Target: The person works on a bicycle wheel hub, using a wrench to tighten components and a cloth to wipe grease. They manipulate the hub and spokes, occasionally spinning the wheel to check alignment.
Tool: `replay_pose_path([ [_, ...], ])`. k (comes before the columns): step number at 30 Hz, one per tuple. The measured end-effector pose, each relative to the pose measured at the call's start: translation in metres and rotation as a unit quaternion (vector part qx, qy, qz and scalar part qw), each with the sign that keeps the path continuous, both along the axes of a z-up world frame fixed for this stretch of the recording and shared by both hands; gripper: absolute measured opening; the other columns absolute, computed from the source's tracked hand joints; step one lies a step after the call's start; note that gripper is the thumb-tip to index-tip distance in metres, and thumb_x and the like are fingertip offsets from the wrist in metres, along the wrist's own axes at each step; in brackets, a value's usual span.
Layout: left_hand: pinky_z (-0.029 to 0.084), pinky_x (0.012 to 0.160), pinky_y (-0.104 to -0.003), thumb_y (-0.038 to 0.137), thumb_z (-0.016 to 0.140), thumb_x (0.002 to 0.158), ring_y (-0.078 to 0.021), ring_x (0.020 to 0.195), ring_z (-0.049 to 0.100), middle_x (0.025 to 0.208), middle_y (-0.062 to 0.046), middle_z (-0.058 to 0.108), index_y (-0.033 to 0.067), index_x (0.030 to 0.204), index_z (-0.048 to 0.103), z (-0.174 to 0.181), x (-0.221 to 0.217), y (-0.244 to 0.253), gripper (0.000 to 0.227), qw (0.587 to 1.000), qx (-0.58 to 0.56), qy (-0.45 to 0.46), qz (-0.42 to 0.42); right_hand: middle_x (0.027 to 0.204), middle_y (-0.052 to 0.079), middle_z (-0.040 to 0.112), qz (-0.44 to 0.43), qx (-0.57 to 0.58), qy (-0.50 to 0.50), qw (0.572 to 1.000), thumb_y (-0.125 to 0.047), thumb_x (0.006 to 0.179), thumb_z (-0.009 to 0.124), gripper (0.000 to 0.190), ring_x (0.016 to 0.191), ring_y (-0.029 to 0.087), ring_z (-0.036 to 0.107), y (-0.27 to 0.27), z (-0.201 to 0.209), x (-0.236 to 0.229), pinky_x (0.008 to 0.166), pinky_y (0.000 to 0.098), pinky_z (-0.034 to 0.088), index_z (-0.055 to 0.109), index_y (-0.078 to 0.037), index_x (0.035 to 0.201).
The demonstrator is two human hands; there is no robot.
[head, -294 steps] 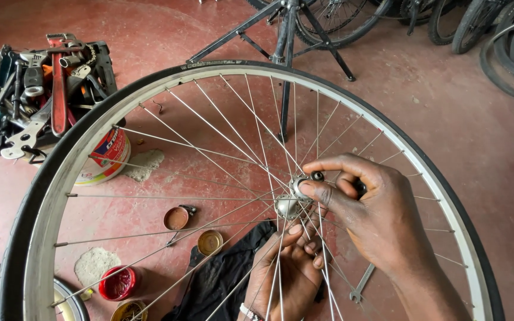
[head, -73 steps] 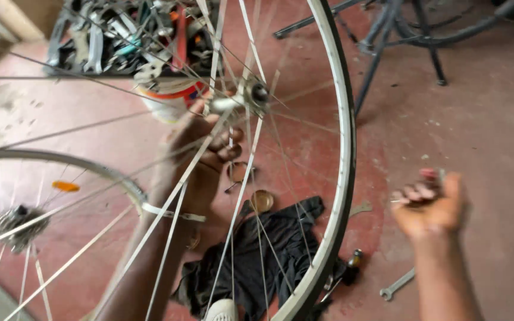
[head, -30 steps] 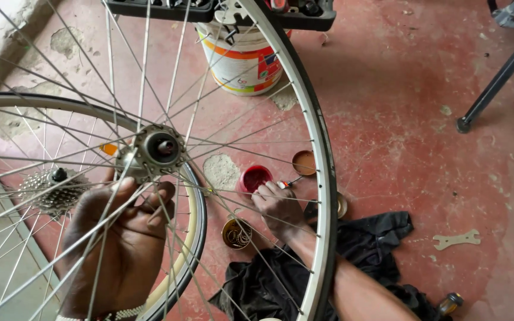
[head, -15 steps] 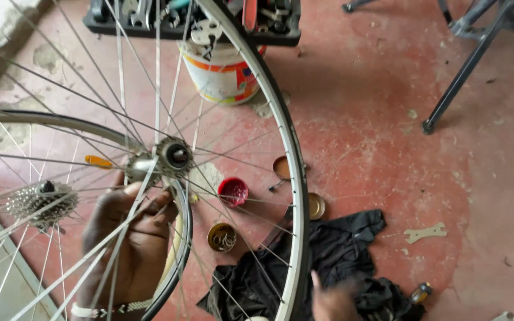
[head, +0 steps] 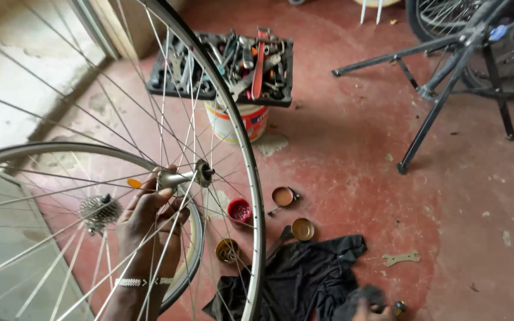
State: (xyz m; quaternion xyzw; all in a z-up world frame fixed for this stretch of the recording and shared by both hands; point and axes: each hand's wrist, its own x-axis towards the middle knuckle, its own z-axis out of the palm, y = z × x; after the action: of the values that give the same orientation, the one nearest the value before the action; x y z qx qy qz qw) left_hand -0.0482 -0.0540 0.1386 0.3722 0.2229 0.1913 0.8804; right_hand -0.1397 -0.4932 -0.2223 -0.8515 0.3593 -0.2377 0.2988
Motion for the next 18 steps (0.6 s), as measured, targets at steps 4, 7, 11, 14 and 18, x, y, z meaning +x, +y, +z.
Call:
replay_pose_path([
  [4,0.044,0.045,-0.014,-0.004,0.048,0.074,-0.0127,0.054,0.056,0.112,-0.016,0.065,-0.0035,0.119,0.057,0.06,-0.017,-0.003,0.046,0.999,0.036,-0.022,-0.013,0.066,0.02,0.053,-0.043,-0.047,-0.102,0.993,-0.015,0.087,0.066,0.029,0.053,0.033,0.046,0.016,0.117,0.031,0.054,0.0414,0.042,0.053,0.008,0.076],
  [7,0.042,0.042,-0.013,-0.007,0.051,0.074,-0.0144,0.055,0.057,0.092,-0.014,0.063,-0.0026,0.119,0.06,0.101,-0.031,-0.009,0.047,0.998,0.019,-0.046,-0.041,0.063,0.018,0.054,-0.043,-0.164,-0.128,0.977,-0.017,0.088,0.064,0.029,0.052,0.039,0.045,0.025,0.271,0.039,0.058,0.0454,0.043,0.054,0.004,0.072],
  [11,0.043,0.04,-0.016,-0.007,0.049,0.074,-0.0164,0.058,0.058,0.09,-0.017,0.063,-0.0014,0.121,0.06,0.159,-0.042,-0.029,0.048,0.996,0.01,-0.044,-0.072,0.075,0.016,0.051,0.022,-0.011,-0.189,0.982,-0.008,0.086,0.06,0.018,0.063,0.03,0.045,0.046,0.426,0.025,0.065,0.038,0.041,0.047,0.004,0.081],
  [14,0.04,0.047,-0.019,-0.006,0.048,0.076,-0.017,0.059,0.054,0.103,-0.018,0.062,-0.004,0.119,0.056,0.146,-0.011,-0.04,0.044,0.989,-0.049,-0.081,-0.114,0.095,0.013,0.057,0.119,0.216,-0.28,0.928,-0.001,0.086,0.045,0.014,0.079,0.018,0.049,0.056,0.492,0.012,0.074,0.0265,0.042,0.051,0.005,0.098],
  [18,0.043,0.049,-0.025,0.005,0.054,0.08,-0.0146,0.056,0.052,0.089,-0.008,0.062,0.0057,0.123,0.056,0.143,0.008,-0.104,0.043,0.958,-0.075,-0.064,-0.271,0.099,0.01,0.061,0.209,0.214,-0.285,0.911,-0.001,0.083,0.052,0.03,0.084,0.016,0.053,0.06,0.528,0.028,0.078,0.0252,0.042,0.057,0.003,0.112],
])
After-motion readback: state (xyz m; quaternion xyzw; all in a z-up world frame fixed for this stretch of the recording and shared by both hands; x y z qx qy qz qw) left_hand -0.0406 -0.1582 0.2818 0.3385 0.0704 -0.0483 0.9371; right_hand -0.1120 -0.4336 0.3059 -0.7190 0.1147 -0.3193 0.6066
